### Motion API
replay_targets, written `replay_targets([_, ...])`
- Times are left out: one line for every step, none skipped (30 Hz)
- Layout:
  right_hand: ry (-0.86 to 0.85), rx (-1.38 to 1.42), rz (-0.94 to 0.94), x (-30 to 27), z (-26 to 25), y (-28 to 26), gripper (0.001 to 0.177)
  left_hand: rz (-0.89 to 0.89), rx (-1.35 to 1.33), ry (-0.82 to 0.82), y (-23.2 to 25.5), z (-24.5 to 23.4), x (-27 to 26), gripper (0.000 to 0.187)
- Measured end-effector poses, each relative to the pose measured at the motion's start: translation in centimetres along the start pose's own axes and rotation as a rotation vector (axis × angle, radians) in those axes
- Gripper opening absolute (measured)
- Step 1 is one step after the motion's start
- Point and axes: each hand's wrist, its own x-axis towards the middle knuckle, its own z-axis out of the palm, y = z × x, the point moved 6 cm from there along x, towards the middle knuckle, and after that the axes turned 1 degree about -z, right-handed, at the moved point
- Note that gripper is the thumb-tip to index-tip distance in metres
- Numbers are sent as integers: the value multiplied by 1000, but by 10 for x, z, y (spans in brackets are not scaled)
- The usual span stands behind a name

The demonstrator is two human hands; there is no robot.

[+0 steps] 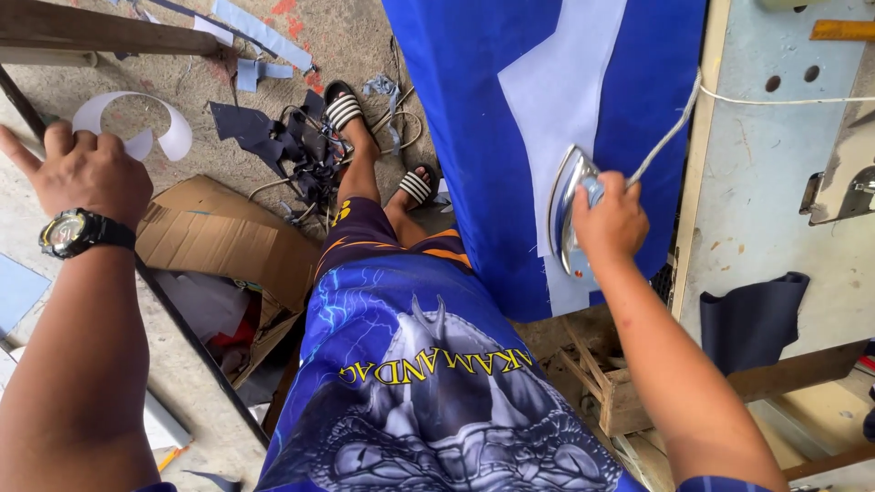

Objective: The person irons a white paper pattern onto a blue fabric using a steam iron. They repeatedly position the paper, press it with the iron, and adjust the fabric on the work surface.

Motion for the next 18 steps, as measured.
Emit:
replay_targets([-3, -1, -5, 11, -2, -5, 37, -3, 1, -5, -1, 0, 0, 9])
replay_targets([37, 2, -38, 21, -7, -11, 35, -6, 3, -9, -2, 0, 1, 10])
replay_targets([77, 4, -71, 31, -12, -17, 34, -8, 4, -14, -2, 0, 2, 11])
replay_targets([72, 3, -72, 43, -16, -23, 34, -7, 4, -19, -1, -1, 3, 11])
replay_targets([89, -3, -93, 55, -21, -30, 33, -7, 6, -24, -1, -1, 4, 13])
replay_targets([106, -9, -113, 67, -27, -37, 32, -7, 8, -28, 0, -2, 5, 16])
replay_targets([102, -10, -114, 77, -29, -39, 32, -6, 7, -33, 0, -1, 4, 16])
replay_targets([118, -10, -124, 91, -33, -43, 31, -8, 12, -31, 0, -1, 6, 15])
replay_targets([135, -10, -134, 104, -37, -47, 30, -10, 17, -29, 0, 0, 7, 15])
replay_targets([135, -10, -138, 112, -39, -49, 30, -14, 17, -30, -1, 0, 7, 15])
replay_targets([150, -9, -155, 120, -41, -51, 30, -16, 23, -29, -2, 0, 7, 15])
replay_targets([165, -7, -170, 127, -44, -52, 30, -16, 30, -28, -3, 0, 8, 14])
replay_targets([165, -7, -172, 125, -44, -51, 30, -17, 30, -28, -2, 0, 6, 14])
replay_targets([148, 1, -186, 122, -44, -49, 32, -12, 36, -23, -1, 0, 7, 14])
replay_targets([131, 9, -200, 120, -45, -48, 33, -7, 41, -18, 0, 0, 8, 15])
replay_targets([133, 12, -199, 110, -44, -44, 33, -8, 43, -15, 0, 0, 8, 15])
replay_targets([116, 16, -187, 101, -42, -40, 32, -7, 51, -10, -1, 0, 9, 15])
replay_targets([98, 18, -172, 90, -40, -33, 31, -3, 56, -6, 0, 0, 9, 16])
